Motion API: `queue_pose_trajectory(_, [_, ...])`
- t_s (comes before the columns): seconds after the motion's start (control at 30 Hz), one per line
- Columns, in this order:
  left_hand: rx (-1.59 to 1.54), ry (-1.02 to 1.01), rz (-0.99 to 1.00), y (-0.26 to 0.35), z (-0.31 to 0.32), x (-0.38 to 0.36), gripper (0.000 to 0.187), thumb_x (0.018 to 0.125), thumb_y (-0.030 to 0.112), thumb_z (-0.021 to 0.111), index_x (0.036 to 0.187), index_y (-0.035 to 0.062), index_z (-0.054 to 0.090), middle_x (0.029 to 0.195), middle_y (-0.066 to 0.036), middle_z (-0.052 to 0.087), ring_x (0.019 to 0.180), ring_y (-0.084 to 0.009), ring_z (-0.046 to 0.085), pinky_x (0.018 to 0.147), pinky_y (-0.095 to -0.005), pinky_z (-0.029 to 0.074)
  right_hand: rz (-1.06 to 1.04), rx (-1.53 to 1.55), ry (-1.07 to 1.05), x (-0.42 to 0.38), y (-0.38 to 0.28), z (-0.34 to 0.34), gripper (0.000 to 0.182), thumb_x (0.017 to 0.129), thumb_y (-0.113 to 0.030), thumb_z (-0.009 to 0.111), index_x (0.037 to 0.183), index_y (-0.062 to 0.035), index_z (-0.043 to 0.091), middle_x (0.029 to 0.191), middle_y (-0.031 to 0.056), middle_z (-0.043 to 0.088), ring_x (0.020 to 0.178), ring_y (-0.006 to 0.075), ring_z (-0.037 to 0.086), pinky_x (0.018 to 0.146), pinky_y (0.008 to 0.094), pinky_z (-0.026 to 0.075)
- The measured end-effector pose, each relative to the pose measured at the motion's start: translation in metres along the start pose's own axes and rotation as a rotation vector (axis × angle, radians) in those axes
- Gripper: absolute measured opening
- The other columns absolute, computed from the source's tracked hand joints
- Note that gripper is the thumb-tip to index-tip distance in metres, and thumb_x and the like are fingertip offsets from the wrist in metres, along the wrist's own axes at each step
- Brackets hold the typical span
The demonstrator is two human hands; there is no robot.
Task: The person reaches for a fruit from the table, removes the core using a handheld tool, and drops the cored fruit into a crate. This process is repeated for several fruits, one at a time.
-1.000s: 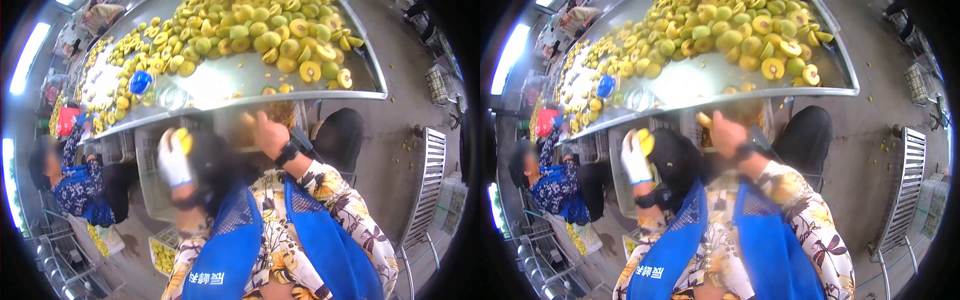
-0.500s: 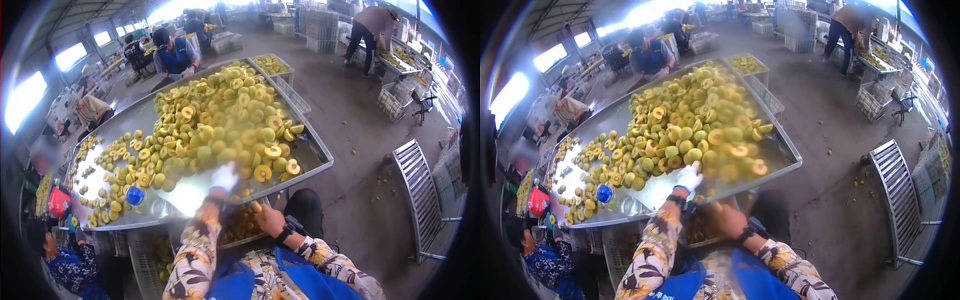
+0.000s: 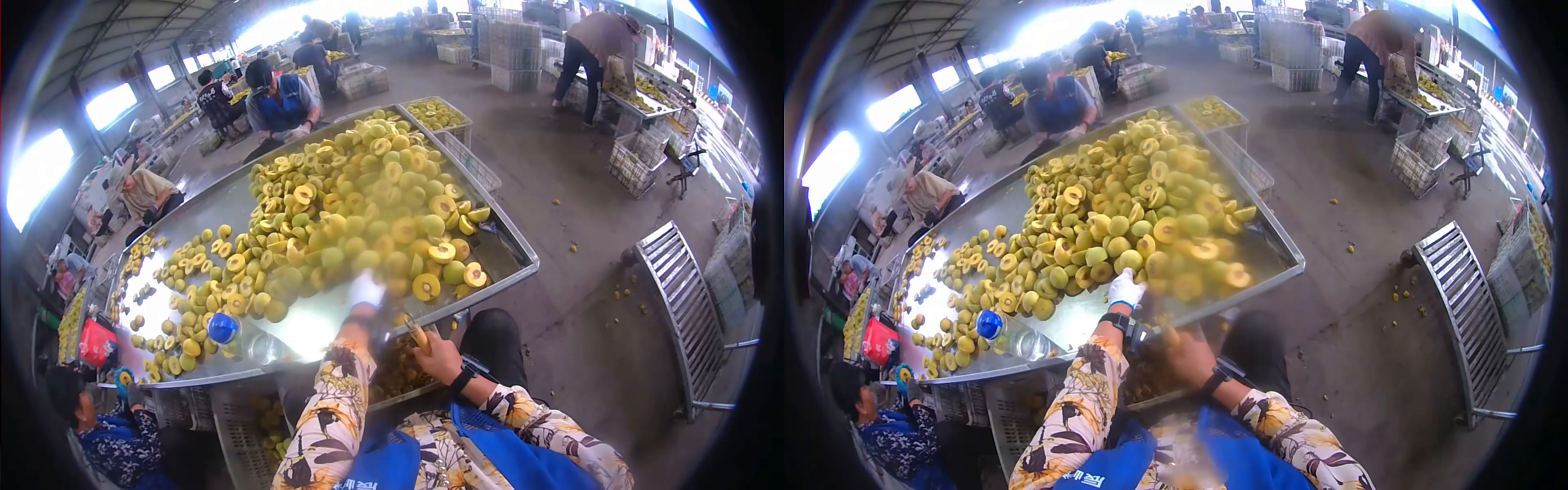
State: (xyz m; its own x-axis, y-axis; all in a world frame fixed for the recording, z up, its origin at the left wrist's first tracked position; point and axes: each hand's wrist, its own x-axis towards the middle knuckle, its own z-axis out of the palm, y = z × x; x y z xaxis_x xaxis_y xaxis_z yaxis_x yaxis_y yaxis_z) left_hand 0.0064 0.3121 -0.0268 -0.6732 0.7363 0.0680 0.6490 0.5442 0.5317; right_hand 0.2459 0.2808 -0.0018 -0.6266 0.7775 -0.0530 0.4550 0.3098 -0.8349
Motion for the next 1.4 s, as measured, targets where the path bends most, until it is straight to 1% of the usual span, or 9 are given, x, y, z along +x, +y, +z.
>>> queue_pose_trajectory(0.2, [-0.833,-0.184,-0.367,0.047,-0.055,-0.055,0.034,0.069,0.013,0.063,0.099,-0.0001,0.057,0.074,-0.005,0.060,0.058,-0.0125,0.055,0.052,-0.0234,0.047,-0.053,0.026,0.164,0.004,0.004,-0.011,0.036,0.078,-0.034,0.061,0.091,-0.0020,0.052,0.071,0.0196,0.060,0.060,0.0338,0.059,0.055,0.0390,0.046])
queue_pose_trajectory(0.33, [-0.463,0.097,0.115,0.022,-0.034,-0.105,0.033,0.068,0.013,0.064,0.098,0.0024,0.058,0.093,-0.015,0.060,0.086,-0.0282,0.059,0.077,-0.0329,0.047,0.149,0.580,0.012,0.031,0.011,0.005,0.029,0.088,-0.033,0.052,0.090,-0.0042,0.050,0.062,0.0045,0.053,0.040,0.0076,0.045,0.036,0.0213,0.034])
queue_pose_trajectory(0.5, [-0.124,0.329,0.365,0.023,-0.047,-0.170,0.035,0.065,0.011,0.066,0.098,0.0038,0.056,0.109,-0.017,0.057,0.096,-0.0288,0.057,0.082,-0.0350,0.047,0.131,0.810,-0.246,0.034,-0.017,0.032,0.026,0.089,-0.030,0.052,0.093,-0.0046,0.052,0.061,-0.0013,0.049,0.042,0.0063,0.041,0.037,0.0214,0.032])
queue_pose_trajectory(0.6, [-0.647,0.174,0.084,0.006,-0.063,-0.178,0.026,0.082,0.020,0.055,0.103,0.0056,0.055,0.107,-0.011,0.058,0.091,-0.0195,0.057,0.074,-0.0309,0.048,0.118,0.778,-0.443,0.029,-0.038,0.021,0.032,0.073,-0.017,0.059,0.102,-0.0053,0.056,0.097,0.0146,0.059,0.085,0.0307,0.056,0.075,0.0392,0.045])
queue_pose_trajectory(0.77, [-1.508,-0.294,-0.602,-0.010,-0.074,-0.180,0.040,0.090,0.044,0.043,0.107,0.0093,0.053,0.093,-0.005,0.059,0.075,-0.0151,0.057,0.046,-0.0245,0.040,-0.039,0.514,-0.512,0.029,-0.045,0.032,0.039,0.081,-0.019,0.057,0.115,-0.0025,0.049,0.101,0.0151,0.059,0.092,0.0247,0.057,0.080,0.0335,0.046])
queue_pose_trajectory(0.93, [-1.098,0.089,-0.286,-0.068,-0.002,-0.169,0.032,0.085,0.025,0.054,0.111,0.0080,0.048,0.092,-0.010,0.058,0.081,-0.0202,0.058,0.062,-0.0305,0.046,-0.173,-0.060,-0.138,0.022,-0.044,0.038,0.037,0.078,-0.026,0.059,0.101,-0.0003,0.048,0.075,0.0269,0.057,0.073,0.0448,0.055,0.064,0.0472,0.044])
queue_pose_trajectory(1.1, [-1.748,-0.011,-0.594,-0.041,-0.030,-0.173,0.026,0.084,0.013,0.055,0.107,0.0012,0.050,0.088,-0.012,0.057,0.081,-0.0209,0.057,0.069,-0.0312,0.048,-0.130,-0.128,-0.349,-0.006,-0.028,0.041,0.029,0.080,-0.023,0.056,0.092,0.0006,0.044,0.073,0.0284,0.056,0.074,0.0456,0.054,0.065,0.0496,0.042])
queue_pose_trajectory(1.27, [-0.930,0.328,-0.140,-0.054,0.007,-0.172,0.034,0.090,0.037,0.047,0.105,0.0061,0.052,0.096,-0.008,0.055,0.086,-0.0159,0.054,0.074,-0.0296,0.046,-0.128,-0.114,-0.351,-0.019,-0.023,0.048,0.027,0.081,-0.019,0.055,0.092,0.0014,0.042,0.071,0.0280,0.056,0.072,0.0456,0.054,0.064,0.0510,0.041])
queue_pose_trajectory(1.4, [-0.950,0.339,-0.218,-0.023,-0.026,-0.178,0.038,0.090,0.037,0.048,0.105,0.0035,0.055,0.099,-0.008,0.055,0.087,-0.0149,0.054,0.073,-0.0274,0.046,-0.098,-0.151,-0.359,-0.025,-0.025,0.054,0.024,0.081,-0.016,0.053,0.090,0.0021,0.040,0.068,0.0283,0.056,0.068,0.0458,0.054,0.061,0.0517,0.042])
